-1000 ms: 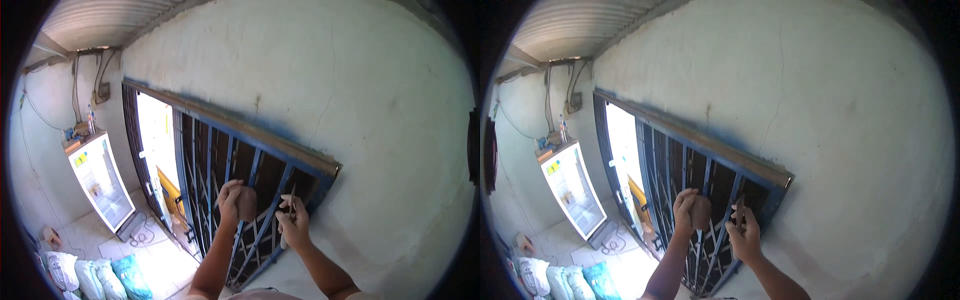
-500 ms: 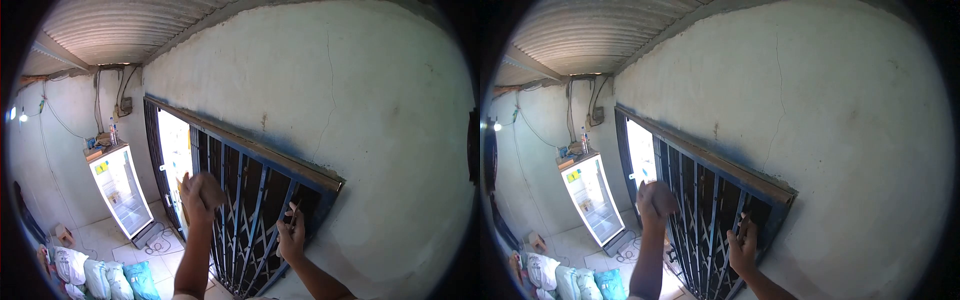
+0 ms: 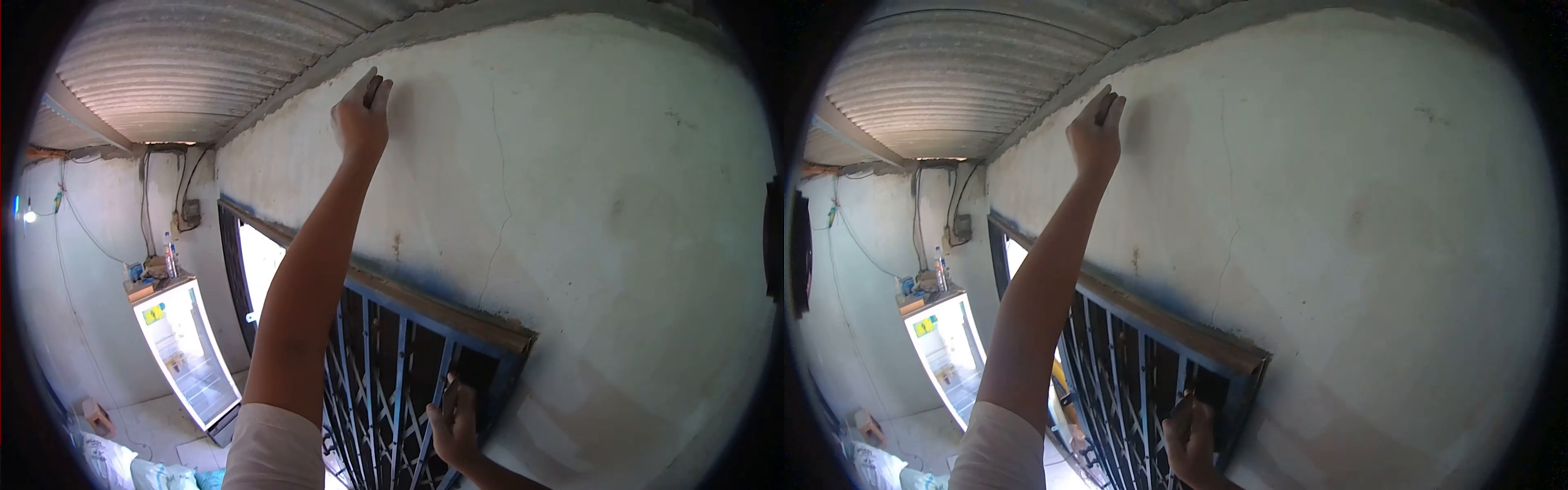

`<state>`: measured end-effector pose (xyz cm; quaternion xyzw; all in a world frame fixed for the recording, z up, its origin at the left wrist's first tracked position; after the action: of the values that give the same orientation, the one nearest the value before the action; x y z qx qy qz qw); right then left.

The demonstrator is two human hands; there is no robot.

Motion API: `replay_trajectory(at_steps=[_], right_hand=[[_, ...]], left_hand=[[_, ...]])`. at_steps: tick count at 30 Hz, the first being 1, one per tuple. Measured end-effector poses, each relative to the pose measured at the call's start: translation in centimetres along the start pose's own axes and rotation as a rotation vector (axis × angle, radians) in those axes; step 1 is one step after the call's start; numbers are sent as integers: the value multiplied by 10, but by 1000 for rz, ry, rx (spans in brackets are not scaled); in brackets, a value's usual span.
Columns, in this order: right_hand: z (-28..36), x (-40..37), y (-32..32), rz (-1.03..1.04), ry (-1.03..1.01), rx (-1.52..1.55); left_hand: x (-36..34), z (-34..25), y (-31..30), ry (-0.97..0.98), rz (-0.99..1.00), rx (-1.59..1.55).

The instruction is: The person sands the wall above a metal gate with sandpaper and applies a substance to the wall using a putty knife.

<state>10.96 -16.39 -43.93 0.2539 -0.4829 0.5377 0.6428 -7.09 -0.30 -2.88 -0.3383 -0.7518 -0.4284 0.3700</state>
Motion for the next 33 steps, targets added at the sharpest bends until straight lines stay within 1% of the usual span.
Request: replay_trajectory(at_steps=[1, 4, 5, 8, 9, 11, 12, 13, 14, 15, 16, 17, 18, 20, 21, 25, 27, 28, 29, 32, 33], right_hand=[[7, 2, 0, 8, 1, -69], [2, 3, 0, 11, -85, -92], [-7, -3, 0, 28, -116, -114], [-20, -12, 9, -54, -10, 100], [-31, -19, 13, -80, -5, 184], [-56, -34, 23, -125, 0, 360], [-51, -29, 20, -126, -148, 188], [-39, -22, 15, -124, -294, 13], [-34, -19, 14, -120, -435, -166], [-42, -35, 21, -140, -348, -182], [-42, -32, 21, -132, -367, -123], [-39, -27, 17, -123, -393, -67], [-38, -23, 14, -111, -417, -13], [-42, -24, 17, -69, -396, -204], [-42, -26, 19, -46, -380, -296], [-43, -44, 31, 59, -319, -654], [-55, -59, 29, -25, -168, -170], [-55, -54, 29, -68, -95, 68], [-49, -49, 30, -70, 14, 81], [-52, -49, 36, -193, -193, 209], [-54, -51, 37, -137, -209, 113]], left_hand=[[5, 2, 13, -11, -20, 40], [2, 0, 42, -82, -26, -55], [-3, 1, 46, -123, 44, -11], [-17, 21, 48, 79, 107, 8], [-19, 26, 46, 124, 173, 14], [-20, 22, 44, 106, 205, 124], [-18, 20, 44, 108, 213, 178], [-12, 24, 46, 212, 221, 223], [-3, 28, 48, 219, 200, 284], [6, 31, 51, 223, 177, 342], [16, 31, 55, 228, 150, 396], [30, 29, 58, 172, 134, 474], [37, 20, 60, 119, 186, 470], [49, 6, 57, 6, 286, 465], [49, 9, 56, 21, 289, 501], [10, 26, 45, 261, 124, 583], [-16, 31, 33, 307, 144, 610], [-22, 30, 30, 333, 152, 619], [-22, 30, 30, 322, 139, 650], [-18, 24, 32, 291, 125, 669], [-14, 22, 36, 240, 136, 645]])
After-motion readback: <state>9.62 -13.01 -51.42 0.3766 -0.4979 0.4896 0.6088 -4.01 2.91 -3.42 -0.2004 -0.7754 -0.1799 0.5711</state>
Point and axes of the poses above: each hand's wrist, its own x-axis towards the middle knuckle, its own y-axis out of the palm, z = x × y, the point moved 2 cm from there along x, towards the middle knuckle, and after that the axes turned 15 degrees about -y, right-handed, at the moved point
